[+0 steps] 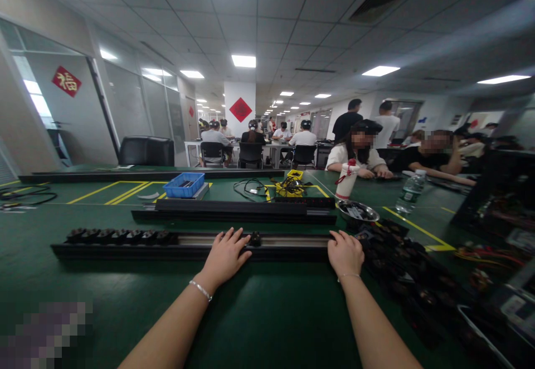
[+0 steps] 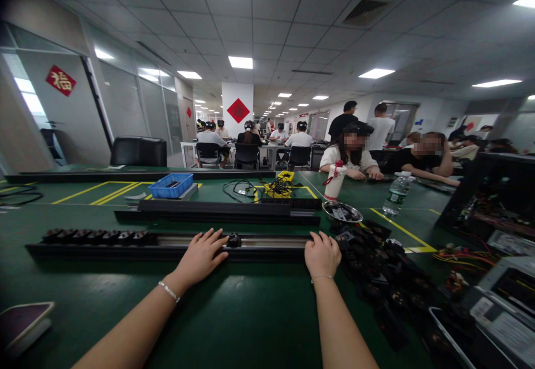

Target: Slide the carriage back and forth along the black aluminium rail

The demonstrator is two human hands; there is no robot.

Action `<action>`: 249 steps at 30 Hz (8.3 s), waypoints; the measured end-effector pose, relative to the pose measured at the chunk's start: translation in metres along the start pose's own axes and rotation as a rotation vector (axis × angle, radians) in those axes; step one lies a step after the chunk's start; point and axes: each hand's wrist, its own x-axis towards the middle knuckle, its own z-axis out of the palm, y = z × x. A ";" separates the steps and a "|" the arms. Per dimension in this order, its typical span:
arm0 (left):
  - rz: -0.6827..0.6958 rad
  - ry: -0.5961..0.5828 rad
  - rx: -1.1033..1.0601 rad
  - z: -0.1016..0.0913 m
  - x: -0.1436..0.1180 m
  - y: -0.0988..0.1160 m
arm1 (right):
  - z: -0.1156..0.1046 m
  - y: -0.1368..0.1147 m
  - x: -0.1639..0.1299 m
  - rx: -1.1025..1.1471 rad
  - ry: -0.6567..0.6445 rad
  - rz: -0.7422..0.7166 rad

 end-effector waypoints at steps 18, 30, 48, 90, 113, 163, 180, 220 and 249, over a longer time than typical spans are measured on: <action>0.026 0.058 0.029 0.002 -0.002 0.001 | -0.005 -0.111 -0.088 0.135 -0.356 -0.812; 0.007 0.038 0.035 0.001 0.000 0.009 | -0.001 -0.122 -0.091 0.059 -0.337 -0.785; 0.011 0.064 0.020 0.001 -0.001 0.009 | 0.003 -0.119 -0.091 0.074 -0.319 -0.730; -0.005 0.054 -0.003 0.000 -0.002 0.009 | -0.004 -0.113 -0.082 -0.006 -0.314 -0.625; -0.002 0.055 0.004 0.001 -0.002 0.009 | -0.007 -0.112 -0.077 0.020 -0.321 -0.580; 0.009 0.067 0.009 0.003 -0.001 0.007 | -0.034 -0.113 -0.073 -0.277 -0.412 -0.514; 0.007 0.060 -0.017 0.000 -0.002 0.008 | -0.036 -0.111 -0.072 -0.312 -0.445 -0.543; 0.002 0.052 -0.031 -0.002 -0.001 0.008 | -0.046 -0.102 -0.052 -0.397 -0.498 -0.398; 0.013 0.062 0.000 0.002 -0.001 0.007 | -0.055 -0.095 -0.042 -0.473 -0.560 -0.286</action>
